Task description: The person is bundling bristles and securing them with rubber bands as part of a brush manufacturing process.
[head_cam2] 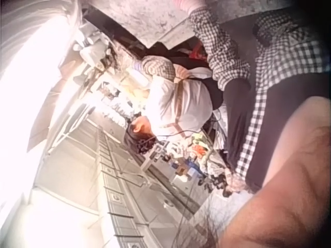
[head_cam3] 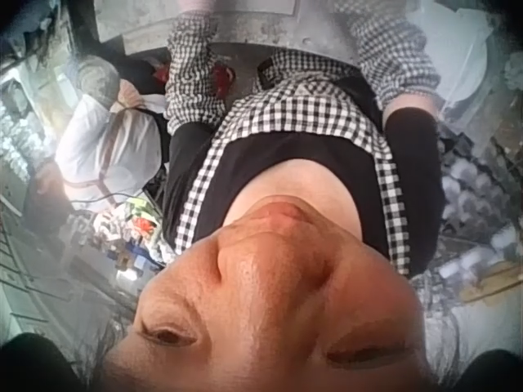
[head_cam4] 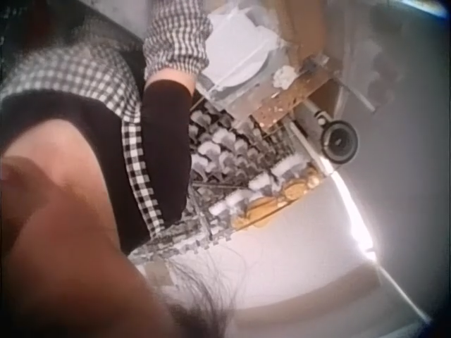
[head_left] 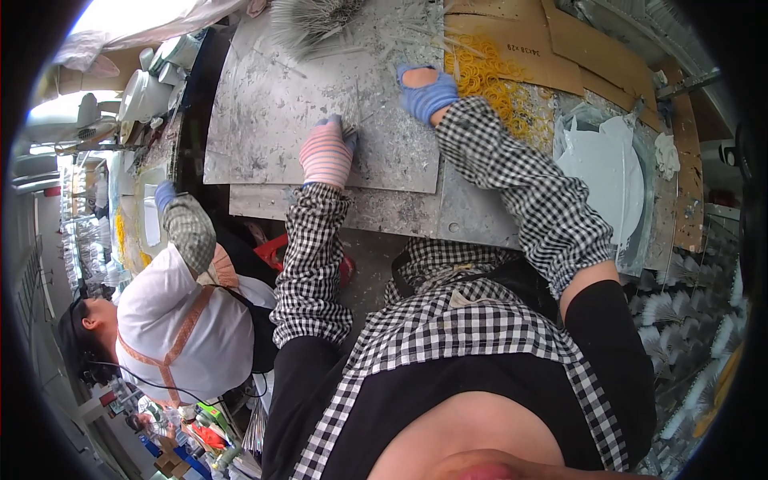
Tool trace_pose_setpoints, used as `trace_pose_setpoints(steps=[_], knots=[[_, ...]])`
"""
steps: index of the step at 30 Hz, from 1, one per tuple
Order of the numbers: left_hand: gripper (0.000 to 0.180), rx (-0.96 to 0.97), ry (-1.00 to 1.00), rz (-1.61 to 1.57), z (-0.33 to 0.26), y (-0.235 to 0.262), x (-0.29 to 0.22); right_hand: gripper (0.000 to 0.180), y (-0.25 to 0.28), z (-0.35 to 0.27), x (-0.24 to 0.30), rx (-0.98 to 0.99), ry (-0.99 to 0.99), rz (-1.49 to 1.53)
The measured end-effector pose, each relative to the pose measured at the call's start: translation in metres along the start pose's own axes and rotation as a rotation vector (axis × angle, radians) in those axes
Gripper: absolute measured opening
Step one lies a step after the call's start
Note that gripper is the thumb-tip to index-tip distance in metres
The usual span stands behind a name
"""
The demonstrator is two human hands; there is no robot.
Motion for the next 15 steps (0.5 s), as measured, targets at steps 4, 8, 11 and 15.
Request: trace_pose_setpoints(steps=[4,8,11,15], knots=[[0.044,0.095,0.026,0.092,-0.004,-0.010,0.006,0.027,-0.018,0.015,0.007,0.069,-0.062,-0.022],[0.044,0.111,-0.024,0.097,-0.008,-0.002,0.001,0.029,-0.001,0.033,0.054,-0.122,0.310,0.041],[0.042,0.172,-0.025,0.096,-0.008,-0.005,0.003,0.027,-0.013,0.054,0.072,-0.143,0.420,0.018],[0.045,0.059,-0.101,0.083,-0.016,0.000,0.017,0.026,-0.041,0.067,0.063,-0.318,0.430,-0.274]])
Point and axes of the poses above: each hand's wrist, its own z-axis towards the middle knuckle, its own y-axis out of the back of the hand, x = y × z, the point moved 7 cm from there along z, towards the middle knuckle, and after that the axes turned 2 degrees about -z, right-handed, at the moved point
